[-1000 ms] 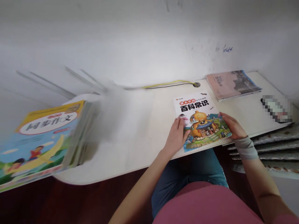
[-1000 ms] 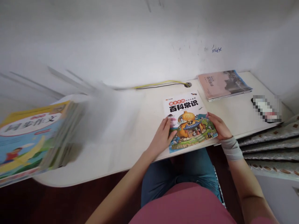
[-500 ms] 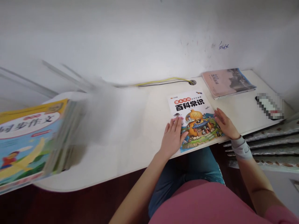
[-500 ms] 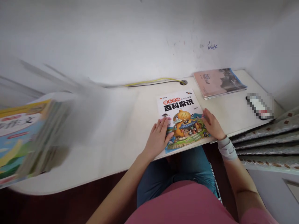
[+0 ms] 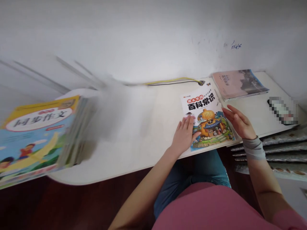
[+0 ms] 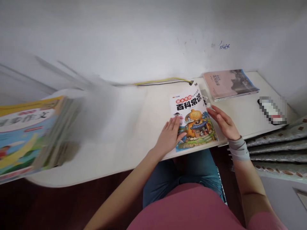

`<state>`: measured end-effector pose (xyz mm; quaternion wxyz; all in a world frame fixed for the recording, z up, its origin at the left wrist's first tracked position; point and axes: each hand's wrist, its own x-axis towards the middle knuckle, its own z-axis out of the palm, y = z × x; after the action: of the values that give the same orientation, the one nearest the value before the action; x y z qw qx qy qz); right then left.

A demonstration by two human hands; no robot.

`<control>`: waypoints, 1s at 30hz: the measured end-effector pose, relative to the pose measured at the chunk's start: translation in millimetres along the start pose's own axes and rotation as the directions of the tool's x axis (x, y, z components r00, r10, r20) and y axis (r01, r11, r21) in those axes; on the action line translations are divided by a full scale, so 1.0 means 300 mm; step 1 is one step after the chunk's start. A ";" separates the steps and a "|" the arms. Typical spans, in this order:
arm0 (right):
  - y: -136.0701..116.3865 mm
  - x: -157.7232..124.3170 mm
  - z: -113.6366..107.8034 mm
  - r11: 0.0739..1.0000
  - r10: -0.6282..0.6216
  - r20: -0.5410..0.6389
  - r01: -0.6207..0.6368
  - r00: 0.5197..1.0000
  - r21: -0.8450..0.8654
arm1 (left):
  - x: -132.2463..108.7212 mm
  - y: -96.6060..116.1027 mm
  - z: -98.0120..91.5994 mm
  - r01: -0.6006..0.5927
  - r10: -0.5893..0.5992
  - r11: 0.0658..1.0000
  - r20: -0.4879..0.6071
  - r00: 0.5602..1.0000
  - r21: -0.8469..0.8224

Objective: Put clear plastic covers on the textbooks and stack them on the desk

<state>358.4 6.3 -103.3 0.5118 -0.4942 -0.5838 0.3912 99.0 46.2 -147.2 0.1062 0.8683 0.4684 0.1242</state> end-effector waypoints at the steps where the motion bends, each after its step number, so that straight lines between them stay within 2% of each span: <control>1: -0.022 0.008 0.017 0.999 -0.034 0.038 0.034 0.999 0.000 | 0.008 0.009 0.000 -0.008 0.008 1.000 0.000 1.000 -0.022; 4: -0.074 0.036 0.100 0.962 -0.153 0.173 0.187 0.973 -0.197 | 0.010 0.021 -0.017 -0.031 0.027 0.995 -0.049 0.998 -0.093; 6: -0.094 0.055 0.170 0.865 -0.238 0.275 0.332 0.931 -0.377 | -0.014 0.009 -0.045 -0.024 0.016 0.996 -0.102 0.995 -0.083; 8: -0.105 0.070 0.240 0.734 -0.275 0.386 0.451 0.881 -0.507 | -0.055 -0.023 -0.082 0.038 -0.037 0.999 -0.122 0.992 0.001; 11: -0.115 0.086 0.336 0.574 -0.235 0.535 0.560 0.812 -0.598 | -0.130 -0.098 -0.125 0.208 -0.198 0.966 -0.080 0.977 0.152; 13: -0.120 0.090 0.397 0.496 -0.195 0.599 0.605 0.776 -0.622 | -0.175 -0.150 -0.136 0.297 -0.292 0.937 -0.055 0.955 0.185; 18: -0.110 0.087 0.536 0.336 -0.087 0.666 0.651 0.741 -0.681 | -0.227 -0.220 -0.120 0.343 -0.333 0.934 -0.100 0.938 0.102; 21: -0.090 0.085 0.588 0.303 -0.070 0.660 0.646 0.748 -0.700 | -0.225 -0.220 -0.113 0.352 -0.340 0.933 -0.138 0.930 0.075; 25: -0.075 0.089 0.624 0.296 -0.072 0.646 0.635 0.760 -0.714 | -0.222 -0.209 -0.118 0.362 -0.351 0.931 -0.165 0.922 0.042; 30: -0.082 0.070 0.651 0.298 -0.068 0.669 0.655 0.740 -0.695 | -0.229 -0.201 -0.125 0.368 -0.357 0.928 -0.162 0.920 0.048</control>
<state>162.1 31.4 -108.4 0.0557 -0.4079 -0.9113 -0.0081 3.3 23.6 -137.8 0.0580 0.7581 0.6322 0.1492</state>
